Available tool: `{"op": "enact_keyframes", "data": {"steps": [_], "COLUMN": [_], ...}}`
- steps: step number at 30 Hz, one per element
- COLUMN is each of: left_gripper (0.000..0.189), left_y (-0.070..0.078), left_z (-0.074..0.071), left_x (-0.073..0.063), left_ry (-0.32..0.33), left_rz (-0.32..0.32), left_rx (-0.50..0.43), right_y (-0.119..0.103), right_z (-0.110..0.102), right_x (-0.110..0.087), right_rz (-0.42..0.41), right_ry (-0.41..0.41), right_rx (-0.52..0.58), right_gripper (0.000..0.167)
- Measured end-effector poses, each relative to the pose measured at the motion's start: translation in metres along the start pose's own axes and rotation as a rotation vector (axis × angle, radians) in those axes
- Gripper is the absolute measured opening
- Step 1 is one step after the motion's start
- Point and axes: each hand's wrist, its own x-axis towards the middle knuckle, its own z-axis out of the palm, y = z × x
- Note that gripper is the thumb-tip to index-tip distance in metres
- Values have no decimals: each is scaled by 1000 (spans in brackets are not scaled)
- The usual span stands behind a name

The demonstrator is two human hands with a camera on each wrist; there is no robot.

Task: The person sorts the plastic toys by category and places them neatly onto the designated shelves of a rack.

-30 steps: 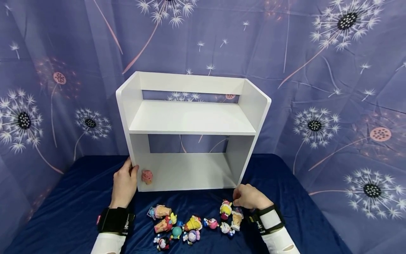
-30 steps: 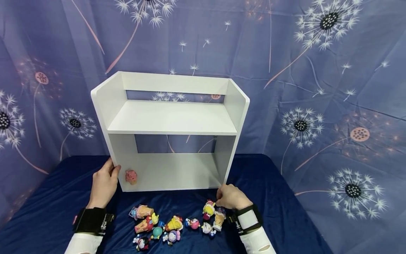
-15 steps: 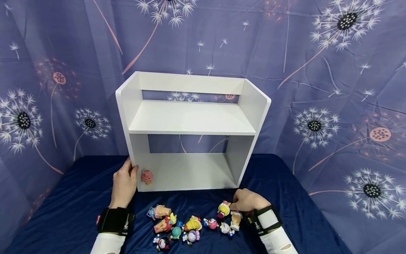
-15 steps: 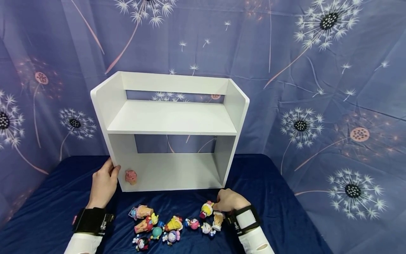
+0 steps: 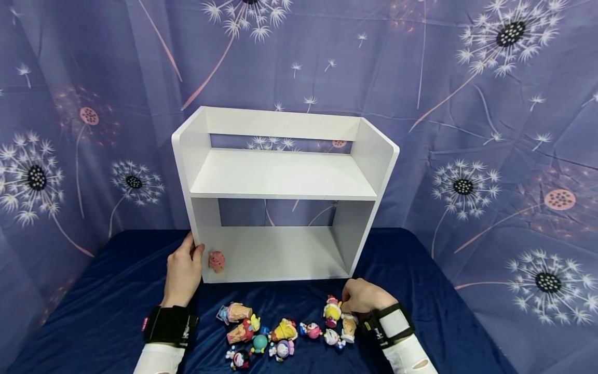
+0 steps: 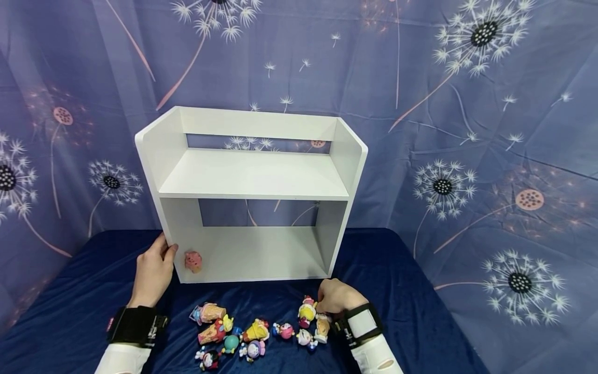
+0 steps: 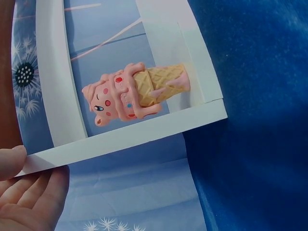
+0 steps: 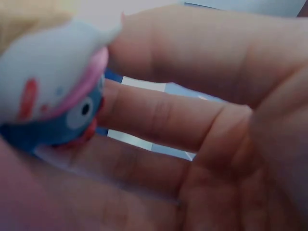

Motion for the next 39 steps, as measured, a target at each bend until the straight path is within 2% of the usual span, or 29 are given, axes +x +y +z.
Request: {"op": "enact_keyframes", "data": {"steps": [6, 11, 19, 24, 29, 33, 39], "left_gripper": [24, 23, 26, 24, 25, 26, 26], "left_y": [-1, 0, -1, -1, 0, 0, 0], "left_z": [0, 0, 1, 0, 0, 0, 0], "left_x": [0, -1, 0, 0, 1, 0, 0], "left_ry": [-3, -2, -9, 1, 3, -4, -12], "left_rz": [3, 4, 8, 11, 13, 6, 4], "left_rx": [-1, -1, -10, -5, -5, -3, -2], "right_y": [-1, -2, 3, 3, 1, -2, -4], "right_z": [-4, -7, -12, -17, -22, -25, -31], "right_x": [-2, -6, -12, -14, -16, -19, -25], "right_rz": [29, 30, -13, 16, 22, -1, -85], "right_ry": [-6, 34, 102, 122, 159, 173, 191], "right_rx": [8, 14, 49, 114, 117, 116, 91], "right_gripper": [15, 15, 17, 16, 15, 14, 13]}}
